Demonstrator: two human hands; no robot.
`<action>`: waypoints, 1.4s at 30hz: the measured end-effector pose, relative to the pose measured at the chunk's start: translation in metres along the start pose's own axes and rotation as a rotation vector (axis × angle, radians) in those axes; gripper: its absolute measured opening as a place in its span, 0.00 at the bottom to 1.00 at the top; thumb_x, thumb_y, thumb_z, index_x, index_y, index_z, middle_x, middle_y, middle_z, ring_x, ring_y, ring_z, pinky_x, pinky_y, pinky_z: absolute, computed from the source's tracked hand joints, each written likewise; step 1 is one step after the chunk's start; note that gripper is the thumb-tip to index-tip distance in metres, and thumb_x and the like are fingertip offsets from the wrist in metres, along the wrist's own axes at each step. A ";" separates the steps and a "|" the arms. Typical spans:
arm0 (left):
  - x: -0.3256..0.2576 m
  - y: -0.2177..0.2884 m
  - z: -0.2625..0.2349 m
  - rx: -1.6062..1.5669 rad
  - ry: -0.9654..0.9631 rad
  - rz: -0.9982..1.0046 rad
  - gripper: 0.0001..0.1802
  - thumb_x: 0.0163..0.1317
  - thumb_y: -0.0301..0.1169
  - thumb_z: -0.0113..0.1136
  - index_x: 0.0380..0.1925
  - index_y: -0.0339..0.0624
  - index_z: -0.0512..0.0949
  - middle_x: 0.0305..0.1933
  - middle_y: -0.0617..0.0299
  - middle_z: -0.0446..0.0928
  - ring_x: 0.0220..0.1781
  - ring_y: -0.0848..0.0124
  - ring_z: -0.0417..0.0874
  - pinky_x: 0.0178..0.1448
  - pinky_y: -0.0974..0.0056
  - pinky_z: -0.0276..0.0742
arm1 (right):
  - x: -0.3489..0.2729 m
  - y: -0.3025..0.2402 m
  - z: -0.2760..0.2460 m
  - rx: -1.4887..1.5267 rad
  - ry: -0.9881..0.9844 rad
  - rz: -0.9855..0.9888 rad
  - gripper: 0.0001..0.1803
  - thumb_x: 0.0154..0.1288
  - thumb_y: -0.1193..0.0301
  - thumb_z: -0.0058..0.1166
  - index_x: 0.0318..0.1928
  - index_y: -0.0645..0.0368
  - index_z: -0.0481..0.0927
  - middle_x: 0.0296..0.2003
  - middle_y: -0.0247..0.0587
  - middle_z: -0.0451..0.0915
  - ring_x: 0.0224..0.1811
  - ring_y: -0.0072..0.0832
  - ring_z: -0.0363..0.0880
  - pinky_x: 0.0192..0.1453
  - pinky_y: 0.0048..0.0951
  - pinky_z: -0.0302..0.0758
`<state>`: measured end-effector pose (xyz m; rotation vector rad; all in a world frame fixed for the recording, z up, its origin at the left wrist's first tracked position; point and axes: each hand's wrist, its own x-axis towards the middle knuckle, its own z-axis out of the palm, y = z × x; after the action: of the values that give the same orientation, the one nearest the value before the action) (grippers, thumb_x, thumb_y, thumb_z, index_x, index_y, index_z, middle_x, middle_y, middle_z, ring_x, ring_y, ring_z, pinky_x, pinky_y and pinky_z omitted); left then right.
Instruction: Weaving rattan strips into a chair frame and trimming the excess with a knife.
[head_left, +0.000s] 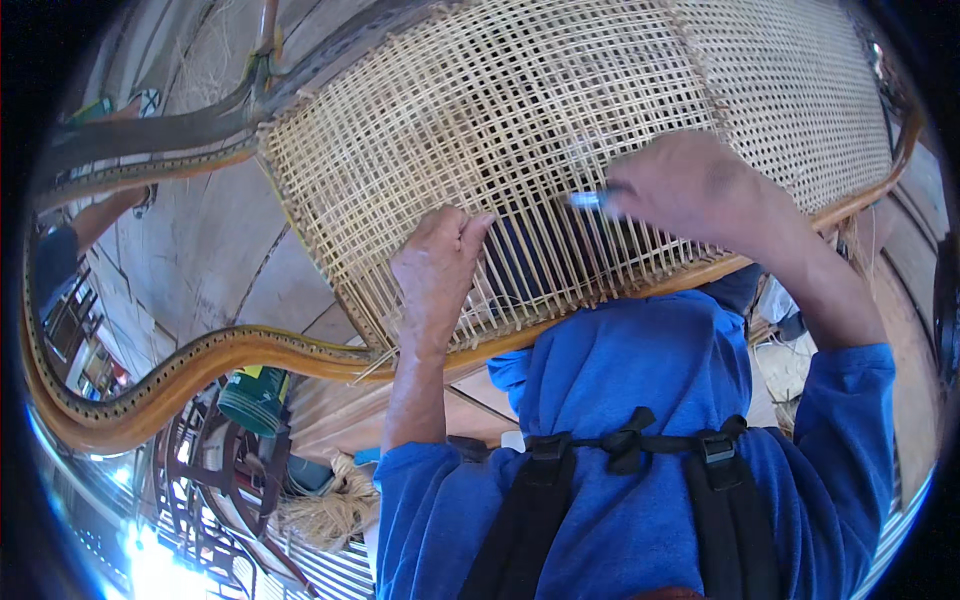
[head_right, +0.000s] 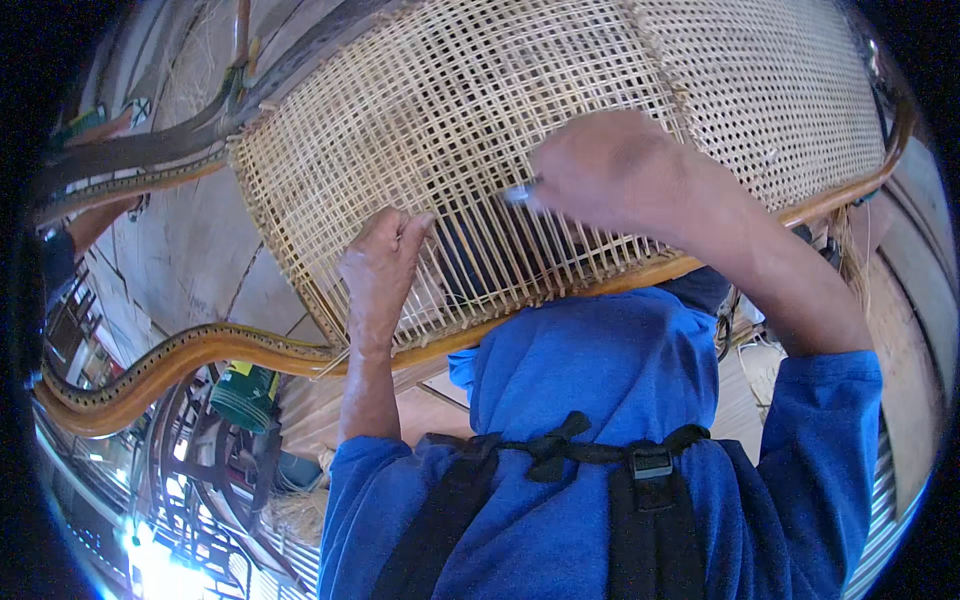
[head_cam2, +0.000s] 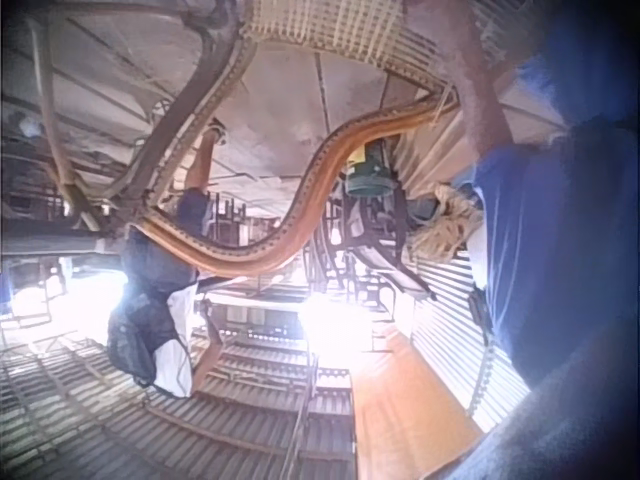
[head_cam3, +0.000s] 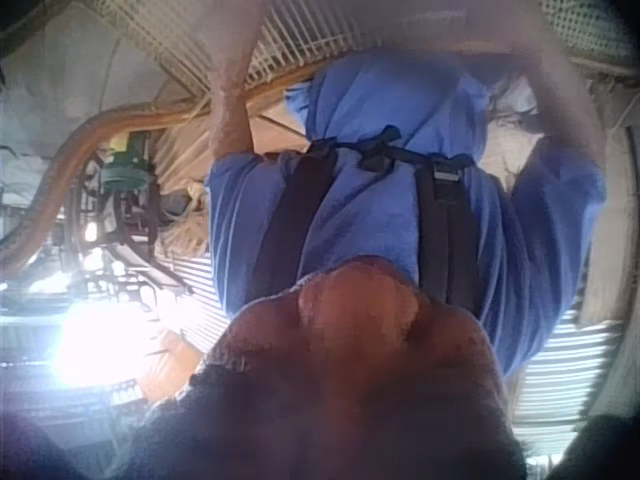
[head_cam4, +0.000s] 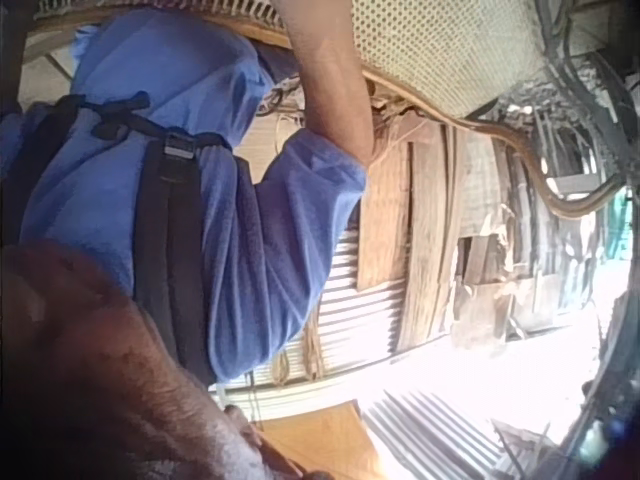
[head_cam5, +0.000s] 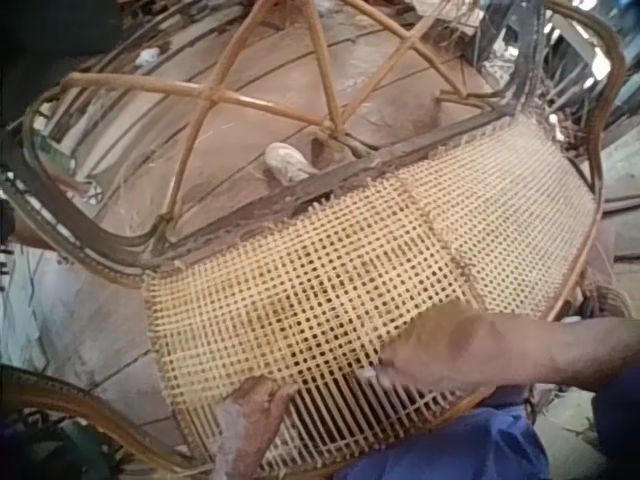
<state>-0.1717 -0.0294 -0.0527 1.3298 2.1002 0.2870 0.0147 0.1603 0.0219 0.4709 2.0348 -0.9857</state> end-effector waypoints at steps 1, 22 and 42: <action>-0.001 -0.001 0.001 0.008 0.008 -0.006 0.19 0.57 0.44 0.61 0.20 0.39 0.72 0.22 0.52 0.73 0.23 0.56 0.75 0.28 0.58 0.70 | 0.003 0.002 0.002 0.052 0.110 0.020 0.16 0.59 0.60 0.51 0.29 0.61 0.81 0.24 0.48 0.79 0.30 0.42 0.80 0.38 0.41 0.77; 0.011 0.039 0.017 0.146 0.107 0.378 0.14 0.50 0.21 0.54 0.38 0.44 0.77 0.39 0.59 0.75 0.42 0.60 0.74 0.48 0.58 0.71 | 0.002 -0.018 0.122 1.036 0.629 0.125 0.22 0.60 0.55 0.53 0.44 0.61 0.77 0.26 0.42 0.77 0.28 0.27 0.73 0.35 0.30 0.71; 0.024 0.045 0.031 0.138 0.031 0.433 0.13 0.48 0.19 0.53 0.35 0.43 0.78 0.35 0.58 0.76 0.40 0.59 0.75 0.47 0.57 0.72 | 0.008 -0.029 0.111 1.483 0.452 0.329 0.18 0.57 0.63 0.56 0.38 0.69 0.79 0.12 0.31 0.68 0.12 0.19 0.63 0.16 0.25 0.60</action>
<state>-0.1268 0.0087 -0.0640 1.8707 1.8656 0.3474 0.0482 0.0558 -0.0113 1.8196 1.0947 -2.1683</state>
